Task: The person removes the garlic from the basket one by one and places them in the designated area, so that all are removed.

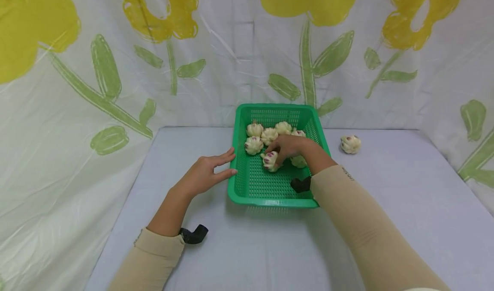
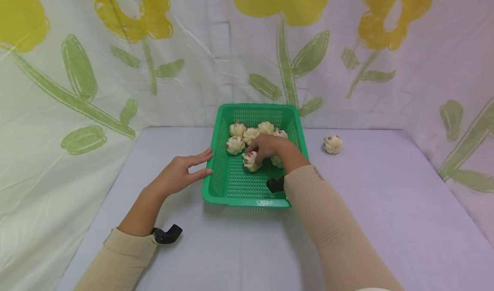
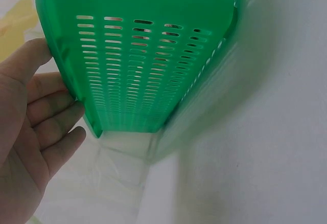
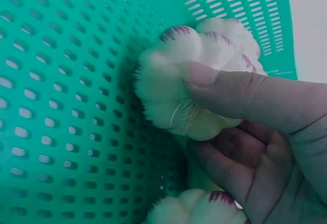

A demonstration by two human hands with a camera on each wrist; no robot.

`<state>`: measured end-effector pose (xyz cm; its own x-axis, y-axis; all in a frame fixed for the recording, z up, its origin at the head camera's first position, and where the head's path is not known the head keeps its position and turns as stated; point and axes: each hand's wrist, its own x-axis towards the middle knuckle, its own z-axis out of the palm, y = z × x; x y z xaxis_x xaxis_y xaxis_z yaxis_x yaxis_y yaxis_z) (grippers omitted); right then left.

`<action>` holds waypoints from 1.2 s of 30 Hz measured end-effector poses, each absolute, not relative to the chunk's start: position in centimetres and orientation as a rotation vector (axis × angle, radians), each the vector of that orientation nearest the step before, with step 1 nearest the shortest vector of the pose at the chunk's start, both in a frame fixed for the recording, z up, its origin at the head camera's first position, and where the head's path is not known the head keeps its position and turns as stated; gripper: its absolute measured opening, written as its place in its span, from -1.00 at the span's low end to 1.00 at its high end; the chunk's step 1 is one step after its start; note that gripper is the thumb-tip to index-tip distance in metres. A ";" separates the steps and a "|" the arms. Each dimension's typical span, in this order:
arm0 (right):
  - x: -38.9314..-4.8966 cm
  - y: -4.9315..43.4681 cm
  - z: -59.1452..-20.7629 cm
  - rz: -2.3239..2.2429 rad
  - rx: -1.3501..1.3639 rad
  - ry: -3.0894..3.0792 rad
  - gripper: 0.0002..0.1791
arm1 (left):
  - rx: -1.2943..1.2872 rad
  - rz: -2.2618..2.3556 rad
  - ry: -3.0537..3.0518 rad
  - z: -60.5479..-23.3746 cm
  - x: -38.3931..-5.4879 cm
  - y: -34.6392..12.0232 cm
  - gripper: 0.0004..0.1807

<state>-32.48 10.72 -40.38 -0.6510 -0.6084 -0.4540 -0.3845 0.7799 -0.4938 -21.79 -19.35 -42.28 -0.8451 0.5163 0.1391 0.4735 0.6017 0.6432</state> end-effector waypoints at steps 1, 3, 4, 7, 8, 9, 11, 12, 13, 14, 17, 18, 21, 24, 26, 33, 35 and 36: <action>-32.5 10.7 -40.4 -0.472 -0.736 2.351 -0.34 | 0.857 1.079 2.756 -42.3 -21.8 -19.4 -0.37; -32.5 10.7 -40.4 -0.471 -0.737 2.349 -0.35 | 0.866 1.079 2.758 -42.3 -21.8 -19.4 -0.38; -32.5 10.7 -40.4 -0.470 -0.737 2.349 -0.35 | 0.868 1.079 2.758 -42.3 -21.8 -19.4 -0.38; -32.6 10.7 -40.5 -0.466 -0.739 2.351 -0.35 | 0.871 1.074 2.762 -42.3 -21.7 -19.4 -0.37; -32.7 10.7 -40.5 -0.464 -0.745 2.351 -0.36 | 0.868 1.074 2.762 -42.4 -21.7 -19.4 -0.37; -32.7 10.7 -40.5 -0.463 -0.746 2.351 -0.36 | 0.866 1.075 2.761 -42.4 -21.8 -19.4 -0.37; -32.7 10.8 -40.6 -0.464 -0.758 2.350 -0.36 | 0.863 1.080 2.758 -42.4 -21.7 -19.4 -0.37; -32.6 10.8 -40.6 -0.470 -0.758 2.349 -0.36 | 0.863 1.083 2.757 -42.4 -21.8 -19.4 -0.37; -32.6 10.9 -40.5 -0.478 -0.757 2.347 -0.36 | 0.863 1.086 2.755 -42.4 -21.7 -19.4 -0.37; -32.6 10.9 -40.5 -0.487 -0.756 2.346 -0.36 | 0.865 1.087 2.755 -42.4 -21.7 -19.4 -0.37; -32.5 11.1 -40.5 -0.518 -0.746 2.348 -0.37 | 0.868 1.085 2.757 -42.4 -21.7 -19.4 -0.37; -32.5 11.1 -40.4 -0.527 -0.743 2.348 -0.37 | 0.868 1.082 2.761 -42.4 -21.7 -19.4 -0.37; -32.5 11.2 -40.4 -0.548 -0.732 2.350 -0.38 | 0.867 1.077 2.763 -42.4 -21.7 -19.4 -0.37; -32.4 11.3 -40.3 -0.569 -0.716 2.355 -0.38 | 0.865 1.074 2.761 -42.5 -21.8 -19.4 -0.37; -32.4 11.4 -40.2 -0.584 -0.714 2.358 -0.38 | 0.864 1.076 2.759 -42.5 -21.8 -19.4 -0.38; -32.4 11.5 -40.1 -0.729 -0.659 2.321 -0.37 | 0.858 1.072 2.768 -42.5 -21.8 -19.4 -0.38; -32.4 11.5 -40.1 -0.780 -0.642 2.306 -0.35 | 0.859 1.073 2.768 -42.5 -21.7 -19.4 -0.38; -32.4 11.5 -40.1 -0.805 -0.639 2.297 -0.34 | 0.860 1.074 2.769 -42.5 -21.7 -19.4 -0.37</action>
